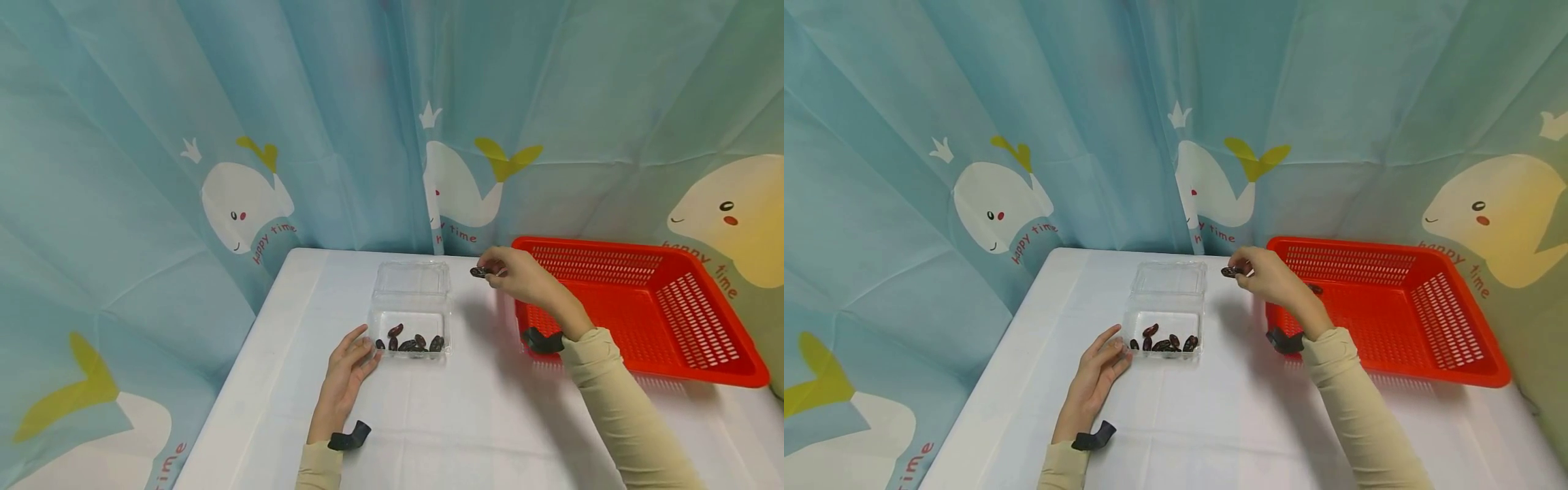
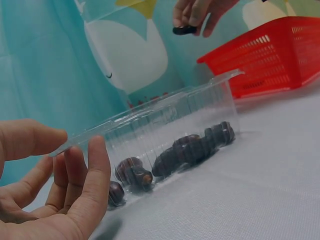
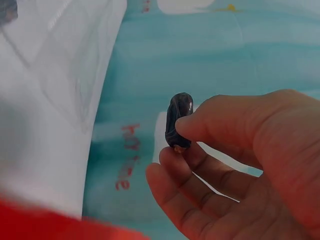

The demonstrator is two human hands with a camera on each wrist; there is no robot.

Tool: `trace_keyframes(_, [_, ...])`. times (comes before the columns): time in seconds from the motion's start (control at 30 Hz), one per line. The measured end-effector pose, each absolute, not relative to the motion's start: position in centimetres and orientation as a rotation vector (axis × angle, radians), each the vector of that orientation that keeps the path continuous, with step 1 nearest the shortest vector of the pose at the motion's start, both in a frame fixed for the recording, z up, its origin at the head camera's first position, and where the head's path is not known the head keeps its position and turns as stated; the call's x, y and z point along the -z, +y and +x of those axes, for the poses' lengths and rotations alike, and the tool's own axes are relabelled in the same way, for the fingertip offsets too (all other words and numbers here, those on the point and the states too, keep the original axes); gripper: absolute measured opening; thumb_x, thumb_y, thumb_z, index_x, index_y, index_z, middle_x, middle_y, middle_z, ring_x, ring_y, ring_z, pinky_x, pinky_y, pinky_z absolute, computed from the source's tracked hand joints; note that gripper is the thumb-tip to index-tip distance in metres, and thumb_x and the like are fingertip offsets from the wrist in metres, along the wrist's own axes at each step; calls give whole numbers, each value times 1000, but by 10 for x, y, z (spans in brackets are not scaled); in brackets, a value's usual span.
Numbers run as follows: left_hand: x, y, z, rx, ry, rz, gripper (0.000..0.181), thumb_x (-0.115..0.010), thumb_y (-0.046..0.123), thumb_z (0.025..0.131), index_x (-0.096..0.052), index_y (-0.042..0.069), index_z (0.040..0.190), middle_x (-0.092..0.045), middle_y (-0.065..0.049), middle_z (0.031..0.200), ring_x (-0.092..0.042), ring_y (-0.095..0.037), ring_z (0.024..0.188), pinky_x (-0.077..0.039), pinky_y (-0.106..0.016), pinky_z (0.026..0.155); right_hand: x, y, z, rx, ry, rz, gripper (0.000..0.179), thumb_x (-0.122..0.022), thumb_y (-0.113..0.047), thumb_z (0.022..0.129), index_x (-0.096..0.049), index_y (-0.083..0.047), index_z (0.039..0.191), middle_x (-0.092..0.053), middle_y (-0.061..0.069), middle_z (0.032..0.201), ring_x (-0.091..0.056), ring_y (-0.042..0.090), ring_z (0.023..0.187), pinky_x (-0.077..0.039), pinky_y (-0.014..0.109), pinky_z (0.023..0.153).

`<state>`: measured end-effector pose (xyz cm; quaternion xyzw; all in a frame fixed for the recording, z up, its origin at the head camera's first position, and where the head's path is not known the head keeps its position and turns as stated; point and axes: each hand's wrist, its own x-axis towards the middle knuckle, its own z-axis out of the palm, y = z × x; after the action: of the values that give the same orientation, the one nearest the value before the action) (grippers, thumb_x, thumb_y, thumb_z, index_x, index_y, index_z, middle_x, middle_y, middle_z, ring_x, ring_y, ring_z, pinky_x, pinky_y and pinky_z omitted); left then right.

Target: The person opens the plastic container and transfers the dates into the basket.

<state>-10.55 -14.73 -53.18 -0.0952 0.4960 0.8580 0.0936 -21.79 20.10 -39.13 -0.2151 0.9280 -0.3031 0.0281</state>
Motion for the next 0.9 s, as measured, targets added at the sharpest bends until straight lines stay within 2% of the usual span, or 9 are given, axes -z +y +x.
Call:
trace_keyframes(0.17, [532, -147, -105, -2558, 1459, -271, 56, -58, 7, 97, -37, 7, 149, -53, 2, 103, -56, -10, 98, -55, -32, 100, 389, 225, -224, 871, 2851, -605, 17, -63, -6, 90, -65, -8, 107, -67, 9, 97, -59, 22, 89, -51, 32, 77])
trace_keyframes(0.27, [531, -147, -105, -2566, 1450, -271, 56, -58, 7, 97, -38, 7, 149, -54, 2, 103, -56, -11, 98, -55, -32, 99, 389, 240, -227, 864, 2812, -550, 19, -63, -5, 91, -63, -7, 109, -66, 12, 100, -58, 24, 81, -52, 32, 67])
trace_keyframes(0.4, [531, -148, -105, -2558, 1454, -273, 56, -57, 5, 97, -37, 7, 149, -52, 3, 104, -55, -10, 99, -55, -31, 99, 393, 258, -231, 869, 2778, -507, 20, -63, -5, 92, -63, -7, 112, -67, 12, 104, -58, 24, 78, -51, 30, 63])
trace_keyframes(0.47, [531, -148, -105, -2557, 1453, -278, 56, -57, 5, 97, -36, 7, 149, -51, 3, 104, -55, -9, 99, -55, -31, 100, 395, 268, -233, 850, 2788, -498, 20, -63, -6, 92, -63, -8, 112, -68, 12, 104, -57, 23, 85, -49, 29, 66])
trace_keyframes(0.6, [531, -147, -106, -2566, 1445, -287, 56, -57, 3, 96, -38, 7, 148, -51, 2, 104, -55, -10, 98, -55, -31, 100, 401, 284, -236, 802, 2811, -478, 20, -64, -6, 92, -63, -7, 111, -67, 13, 104, -56, 24, 87, -48, 29, 66])
trace_keyframes(0.77, [531, -147, -106, -2568, 1445, -290, 55, -57, 4, 96, -38, 7, 148, -52, 2, 103, -55, -10, 98, -55, -32, 100, 407, 299, -238, 749, 2839, -487, 21, -65, -6, 91, -63, -5, 112, -67, 13, 106, -59, 25, 93, -50, 34, 77])
trace_keyframes(0.9, [532, -147, -106, -2566, 1453, -289, 55, -58, 3, 96, -39, 7, 147, -52, 2, 103, -56, -11, 99, -55, -32, 100, 412, 310, -239, 776, 2803, -479, 21, -65, -4, 91, -62, -3, 111, -67, 15, 107, -60, 27, 96, -52, 33, 77])
